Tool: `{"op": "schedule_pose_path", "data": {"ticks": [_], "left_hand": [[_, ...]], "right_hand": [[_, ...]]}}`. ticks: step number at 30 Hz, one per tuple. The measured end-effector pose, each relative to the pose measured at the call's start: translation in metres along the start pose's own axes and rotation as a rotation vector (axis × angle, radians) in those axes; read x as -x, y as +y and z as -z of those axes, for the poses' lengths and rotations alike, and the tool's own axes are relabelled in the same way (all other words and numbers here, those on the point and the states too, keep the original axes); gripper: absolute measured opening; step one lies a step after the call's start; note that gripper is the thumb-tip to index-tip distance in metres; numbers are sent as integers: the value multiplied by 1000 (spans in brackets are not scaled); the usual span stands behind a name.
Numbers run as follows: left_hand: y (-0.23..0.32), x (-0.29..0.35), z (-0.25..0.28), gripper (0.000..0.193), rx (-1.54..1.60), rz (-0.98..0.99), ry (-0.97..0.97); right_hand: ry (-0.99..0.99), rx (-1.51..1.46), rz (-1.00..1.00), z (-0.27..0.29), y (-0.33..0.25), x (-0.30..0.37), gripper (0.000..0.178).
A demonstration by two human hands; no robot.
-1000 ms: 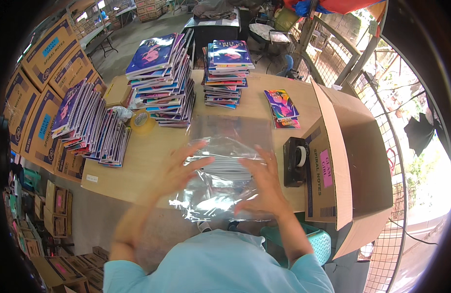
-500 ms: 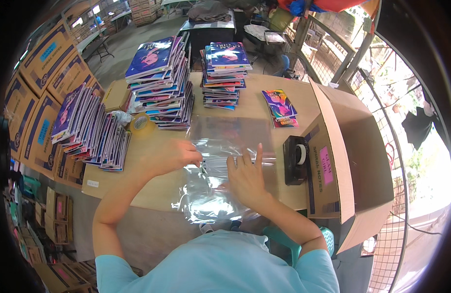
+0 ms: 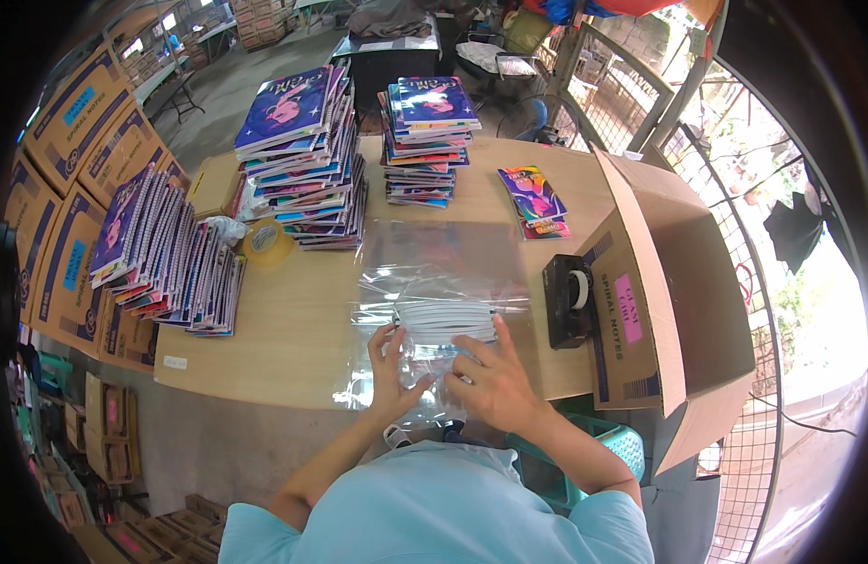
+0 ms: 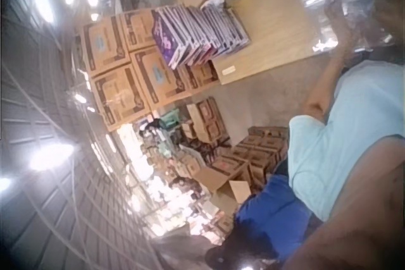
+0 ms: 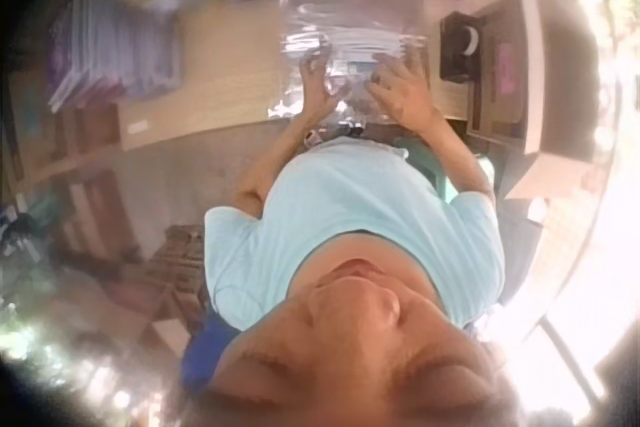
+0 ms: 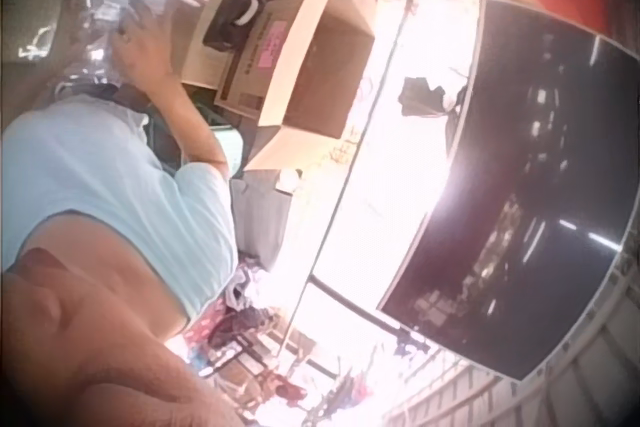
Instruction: The person wraps spiral notebooks in clear plastic bags. They place a notebook on a plastic sheet, fold the plastic around it, and seal the package using a tape dispenser. The wrapped notebooks are then placed into a cardboard box.
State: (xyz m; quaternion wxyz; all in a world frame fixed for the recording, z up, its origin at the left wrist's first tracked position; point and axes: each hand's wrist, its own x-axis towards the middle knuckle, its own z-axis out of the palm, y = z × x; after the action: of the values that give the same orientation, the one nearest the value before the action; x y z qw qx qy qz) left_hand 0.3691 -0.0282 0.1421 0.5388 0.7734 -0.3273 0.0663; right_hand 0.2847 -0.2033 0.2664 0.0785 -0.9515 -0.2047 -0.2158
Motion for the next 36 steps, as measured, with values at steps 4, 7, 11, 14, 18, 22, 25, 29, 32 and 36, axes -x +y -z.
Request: {"op": "schedule_pose_path", "data": {"ticks": [4,7,11,14,18,22,25,29,32,36], "left_hand": [[12,-11,5,82,-235,-179,-73],[18,-22,15,82,-378,-327,-248],[34,-44,37,84,-485,-385,-553],[34,-56,44,86,-470,-441,-708],[34,-80,48,95,-428,-450,-857],[19,-103,57,102,-429,-451,-1033],[22,-125,60,106,-507,-584,-1070],[15,-133,54,108,-545,-630,-1120],[11,-133,49,111,-499,-685,-1089],[8,-134,41,107,-474,-629,-1164]], "right_hand": [[-85,-64,82,7,2,4,10],[-293,-66,139,22,6,2,16],[-85,-151,-31,63,35,-23,47],[-339,-150,-91,87,56,-51,42],[-415,-52,31,45,88,-53,30],[-629,-83,10,29,115,-65,17],[-476,-309,140,12,123,-64,14],[-395,-354,192,-8,112,-75,22],[-315,-385,210,-16,104,-81,24],[-169,-411,184,-39,103,-80,18]]}}
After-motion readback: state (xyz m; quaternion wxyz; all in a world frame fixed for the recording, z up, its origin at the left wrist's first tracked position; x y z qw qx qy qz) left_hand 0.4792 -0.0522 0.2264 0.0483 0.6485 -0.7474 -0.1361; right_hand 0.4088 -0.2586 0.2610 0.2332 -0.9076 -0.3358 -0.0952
